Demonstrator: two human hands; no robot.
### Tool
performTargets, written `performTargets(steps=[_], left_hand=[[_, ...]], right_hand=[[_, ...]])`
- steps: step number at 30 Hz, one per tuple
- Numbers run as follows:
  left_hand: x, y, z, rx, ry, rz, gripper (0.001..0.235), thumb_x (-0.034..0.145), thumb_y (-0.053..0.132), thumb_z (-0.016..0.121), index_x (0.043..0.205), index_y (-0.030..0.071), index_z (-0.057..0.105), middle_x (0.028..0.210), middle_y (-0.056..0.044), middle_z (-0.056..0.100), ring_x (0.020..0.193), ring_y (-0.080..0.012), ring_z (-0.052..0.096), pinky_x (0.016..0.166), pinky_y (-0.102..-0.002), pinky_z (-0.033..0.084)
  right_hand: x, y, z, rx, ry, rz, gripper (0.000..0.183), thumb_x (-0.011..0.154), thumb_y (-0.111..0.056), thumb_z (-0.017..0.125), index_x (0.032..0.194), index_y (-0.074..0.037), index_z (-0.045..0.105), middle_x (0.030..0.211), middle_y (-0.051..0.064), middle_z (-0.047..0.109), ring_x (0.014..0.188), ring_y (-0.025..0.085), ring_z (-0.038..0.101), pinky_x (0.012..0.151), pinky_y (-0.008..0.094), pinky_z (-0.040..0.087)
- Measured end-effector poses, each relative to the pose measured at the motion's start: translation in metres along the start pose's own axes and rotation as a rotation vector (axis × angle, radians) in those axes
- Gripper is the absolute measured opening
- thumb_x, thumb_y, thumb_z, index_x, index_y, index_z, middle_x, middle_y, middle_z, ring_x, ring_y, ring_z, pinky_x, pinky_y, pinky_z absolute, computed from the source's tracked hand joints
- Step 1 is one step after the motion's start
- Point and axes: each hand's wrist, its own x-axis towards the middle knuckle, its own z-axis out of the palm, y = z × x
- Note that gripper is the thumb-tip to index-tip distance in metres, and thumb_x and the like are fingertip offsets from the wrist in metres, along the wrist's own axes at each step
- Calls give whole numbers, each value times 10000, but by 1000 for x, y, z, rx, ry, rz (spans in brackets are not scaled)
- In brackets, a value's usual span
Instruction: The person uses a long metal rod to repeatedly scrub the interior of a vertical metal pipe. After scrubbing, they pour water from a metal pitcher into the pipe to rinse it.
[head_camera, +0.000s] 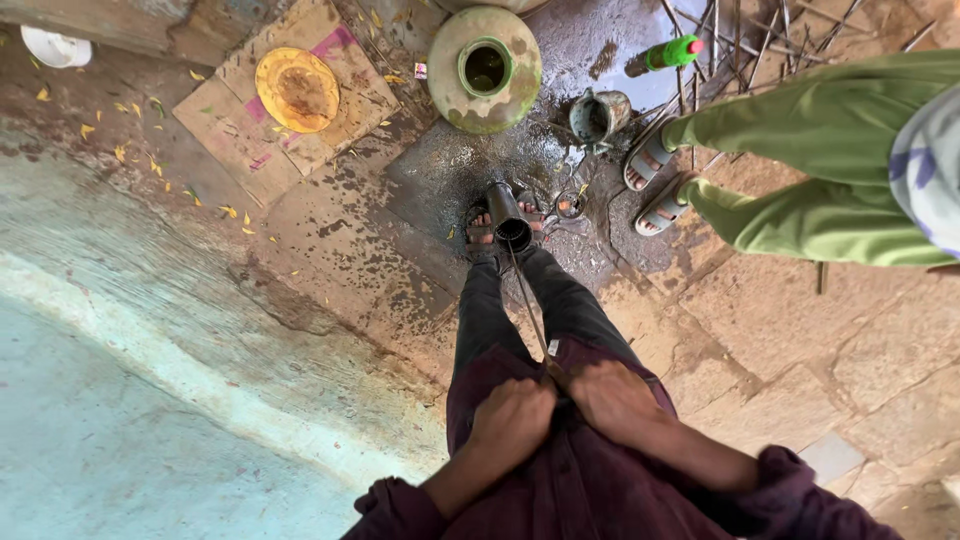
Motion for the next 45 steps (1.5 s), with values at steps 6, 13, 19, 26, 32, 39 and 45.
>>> performTargets(steps=[6, 13, 19, 26, 32, 39, 45], left_hand=[[-5, -30, 54, -35, -411, -115, 168, 973, 150, 564, 1031, 34, 671, 783, -145, 693, 704, -298, 693, 611, -435, 578], [106, -132, 120, -129, -349, -343, 195, 936, 149, 570, 1000, 75, 738, 989, -173, 729, 956, -372, 708, 763, -511, 565], [60, -74, 63, -158, -403, -281, 239, 956, 169, 550, 1093, 35, 692, 873, -215, 705, 825, -368, 728, 728, -518, 577], [39, -44, -6, -44, -287, -163, 187, 924, 168, 574, 840, 102, 727, 767, -142, 699, 731, -334, 715, 643, -466, 573], [0, -11, -31, 4, -298, -6, 109, 901, 133, 587, 858, 93, 679, 757, -112, 691, 716, -282, 698, 633, -417, 573], [6, -31, -23, 5, -307, 34, 156, 901, 151, 603, 801, 90, 706, 776, -126, 708, 733, -303, 691, 682, -436, 558], [38, -76, 22, 86, -544, -48, 160, 888, 148, 609, 871, 50, 735, 913, -173, 730, 874, -326, 711, 756, -467, 572]], right_hand=[[13, -4, 53, 195, 49, 58, 507, 855, -105, 547, 1357, -66, 610, 872, 200, 723, 704, 367, 713, 635, 499, 577], [173, 79, 103, 122, -50, 140, 226, 796, -202, 686, 933, -33, 749, 993, 190, 744, 922, 359, 726, 804, 456, 593], [114, 57, 68, 315, 78, 226, 320, 883, -340, 651, 919, -40, 756, 929, 206, 737, 850, 388, 718, 760, 497, 582], [43, -6, -31, 203, -26, 107, 322, 877, -154, 555, 1164, -128, 696, 894, 168, 719, 825, 374, 718, 689, 493, 596], [-9, -30, -13, 222, 43, 124, 448, 910, -110, 516, 1346, -137, 613, 876, 209, 705, 782, 383, 709, 680, 484, 584], [5, -21, 69, 338, 145, 57, 193, 773, -179, 641, 888, -32, 691, 864, 204, 704, 834, 399, 681, 789, 508, 549], [73, -14, 102, 324, 344, 75, 211, 795, -190, 646, 902, -15, 693, 880, 231, 693, 850, 422, 663, 764, 524, 532]])
